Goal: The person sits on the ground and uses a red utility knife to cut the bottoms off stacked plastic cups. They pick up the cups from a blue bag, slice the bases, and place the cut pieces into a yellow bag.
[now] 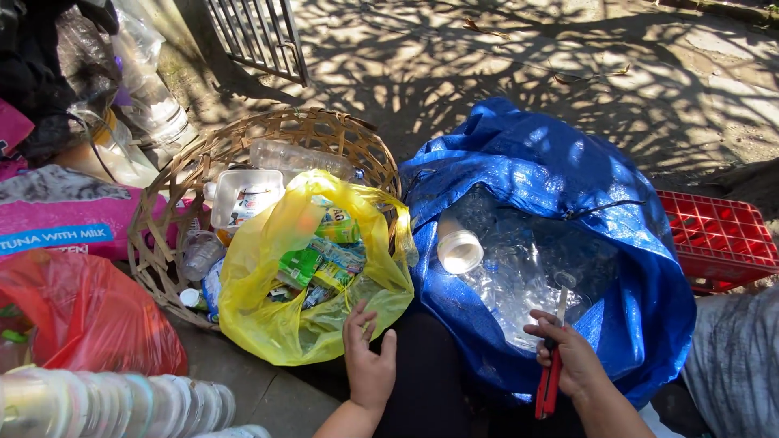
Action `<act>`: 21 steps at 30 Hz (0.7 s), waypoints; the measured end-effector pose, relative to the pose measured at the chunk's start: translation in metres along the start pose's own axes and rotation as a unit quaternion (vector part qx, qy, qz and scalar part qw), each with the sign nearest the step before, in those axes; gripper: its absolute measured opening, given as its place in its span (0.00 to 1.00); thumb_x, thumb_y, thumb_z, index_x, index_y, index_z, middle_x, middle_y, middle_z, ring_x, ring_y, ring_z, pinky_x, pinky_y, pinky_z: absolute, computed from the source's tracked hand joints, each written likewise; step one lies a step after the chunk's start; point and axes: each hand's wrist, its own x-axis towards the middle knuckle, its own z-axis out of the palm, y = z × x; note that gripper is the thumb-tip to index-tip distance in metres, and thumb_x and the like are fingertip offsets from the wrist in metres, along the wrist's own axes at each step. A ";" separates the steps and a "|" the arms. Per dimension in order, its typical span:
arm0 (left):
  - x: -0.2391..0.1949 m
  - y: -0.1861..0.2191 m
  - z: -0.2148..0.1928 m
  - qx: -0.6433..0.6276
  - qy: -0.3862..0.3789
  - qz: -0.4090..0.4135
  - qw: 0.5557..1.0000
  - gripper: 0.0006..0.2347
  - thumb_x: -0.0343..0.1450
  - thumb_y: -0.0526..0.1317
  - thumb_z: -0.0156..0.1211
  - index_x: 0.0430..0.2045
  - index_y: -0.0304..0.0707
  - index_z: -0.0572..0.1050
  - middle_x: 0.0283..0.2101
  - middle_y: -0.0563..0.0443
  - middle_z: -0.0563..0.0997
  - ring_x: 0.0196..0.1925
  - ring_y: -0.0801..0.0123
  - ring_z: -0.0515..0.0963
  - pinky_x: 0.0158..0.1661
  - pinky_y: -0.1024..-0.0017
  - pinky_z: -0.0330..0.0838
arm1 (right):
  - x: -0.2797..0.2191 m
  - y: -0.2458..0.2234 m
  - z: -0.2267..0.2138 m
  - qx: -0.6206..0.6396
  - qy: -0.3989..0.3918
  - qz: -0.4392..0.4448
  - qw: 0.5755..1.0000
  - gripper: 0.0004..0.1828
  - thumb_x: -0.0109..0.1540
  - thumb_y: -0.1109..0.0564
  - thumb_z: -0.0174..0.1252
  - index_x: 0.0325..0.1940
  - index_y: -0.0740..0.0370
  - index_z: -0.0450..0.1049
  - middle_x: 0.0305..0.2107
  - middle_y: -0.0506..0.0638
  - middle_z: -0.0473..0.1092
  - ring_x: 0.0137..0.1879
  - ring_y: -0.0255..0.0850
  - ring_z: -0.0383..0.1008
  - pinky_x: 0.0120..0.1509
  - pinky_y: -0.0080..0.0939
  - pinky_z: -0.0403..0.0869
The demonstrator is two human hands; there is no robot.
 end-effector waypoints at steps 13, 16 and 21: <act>0.010 -0.001 0.062 -0.541 -0.202 -0.590 0.565 0.17 0.73 0.42 0.55 0.55 0.35 0.71 0.55 0.33 0.75 0.56 0.46 0.75 0.56 0.49 0.71 | -0.003 -0.038 0.119 -0.079 -0.099 0.033 0.991 0.24 0.60 0.61 0.61 0.62 0.62 0.76 0.42 0.58 0.77 0.19 0.34 0.57 0.23 0.32 0.54; 0.013 -0.035 0.078 -0.549 -0.239 -0.580 0.553 0.17 0.73 0.43 0.56 0.56 0.41 0.71 0.56 0.35 0.77 0.57 0.45 0.77 0.54 0.47 0.71 | 0.030 -0.027 0.134 -0.076 -0.113 0.034 0.990 0.24 0.62 0.63 0.59 0.63 0.58 0.77 0.45 0.54 0.75 0.22 0.34 0.57 0.25 0.33 0.56; 0.027 -0.105 0.115 -0.585 -0.229 -0.587 0.510 0.20 0.75 0.43 0.52 0.63 0.42 0.65 0.59 0.27 0.72 0.57 0.39 0.75 0.50 0.37 0.71 | 0.090 -0.006 0.155 -0.063 -0.107 0.033 0.992 0.25 0.61 0.63 0.62 0.63 0.58 0.76 0.26 0.47 0.66 0.18 0.31 0.54 0.21 0.31 0.53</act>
